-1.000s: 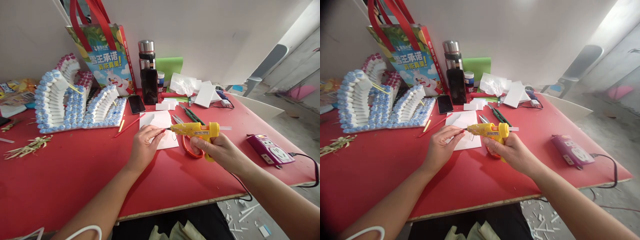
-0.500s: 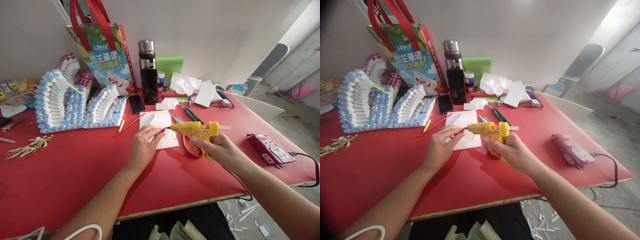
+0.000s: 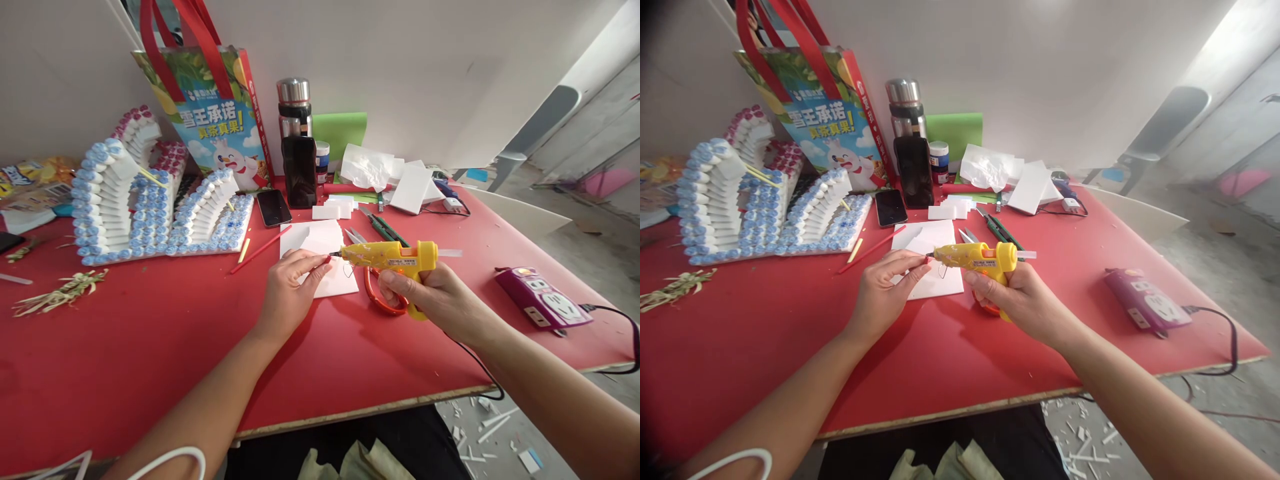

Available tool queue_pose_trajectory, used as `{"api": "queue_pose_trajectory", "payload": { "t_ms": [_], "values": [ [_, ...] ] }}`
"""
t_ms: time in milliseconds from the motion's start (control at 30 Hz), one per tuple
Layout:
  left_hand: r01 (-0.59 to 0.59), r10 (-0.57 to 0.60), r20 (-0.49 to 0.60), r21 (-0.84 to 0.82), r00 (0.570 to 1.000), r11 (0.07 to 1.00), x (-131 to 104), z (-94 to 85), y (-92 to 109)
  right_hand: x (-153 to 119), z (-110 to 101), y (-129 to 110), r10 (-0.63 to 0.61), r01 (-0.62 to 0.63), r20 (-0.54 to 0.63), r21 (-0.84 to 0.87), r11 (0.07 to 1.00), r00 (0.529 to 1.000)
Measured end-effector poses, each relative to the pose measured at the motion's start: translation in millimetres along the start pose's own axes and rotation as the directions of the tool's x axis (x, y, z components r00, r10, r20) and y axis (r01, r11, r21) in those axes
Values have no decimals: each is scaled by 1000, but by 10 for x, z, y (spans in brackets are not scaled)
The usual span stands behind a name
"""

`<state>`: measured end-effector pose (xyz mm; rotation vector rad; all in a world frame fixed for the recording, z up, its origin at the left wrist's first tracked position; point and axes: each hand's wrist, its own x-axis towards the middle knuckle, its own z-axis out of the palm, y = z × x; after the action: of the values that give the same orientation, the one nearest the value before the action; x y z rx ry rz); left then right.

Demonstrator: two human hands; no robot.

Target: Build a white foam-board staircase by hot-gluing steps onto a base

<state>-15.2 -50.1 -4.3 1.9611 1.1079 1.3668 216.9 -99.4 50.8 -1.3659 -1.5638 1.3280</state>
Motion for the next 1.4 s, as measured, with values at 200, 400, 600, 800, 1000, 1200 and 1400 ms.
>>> {"api": "queue_pose_trajectory", "payload": {
  "t_ms": [200, 400, 600, 800, 1000, 1200, 1400],
  "values": [
    [37, -37, 0, -9, 999, 999, -4, -9, 20, -8, -6, 7, 0, 0, 0, 2, 1000, 1000],
    [56, -56, -10, -17, 998, 998, 7, -3, 38, -15, -2, 0, 15, -15, -2, -1, 1000, 1000],
    [75, -75, -1, -27, 997, 997, 18, -6, 62, -13, -1, -3, 6, -6, -2, 6, 1000, 1000],
    [41, -41, 28, -20, 999, 999, 19, -6, 63, -14, 5, -12, -9, 9, -8, 17, 1000, 1000],
    [29, -28, 47, -25, 998, 999, 22, -6, 79, -10, 12, -28, -9, 10, -12, 17, 1000, 1000],
    [38, -35, 59, -35, 998, 999, 20, -12, 91, -11, 15, -17, -14, 14, 3, 31, 999, 1000],
    [81, -79, 42, -71, 996, 994, 20, -12, 89, -8, 16, -5, -20, 20, -4, 19, 1000, 1000]
  ]
}}
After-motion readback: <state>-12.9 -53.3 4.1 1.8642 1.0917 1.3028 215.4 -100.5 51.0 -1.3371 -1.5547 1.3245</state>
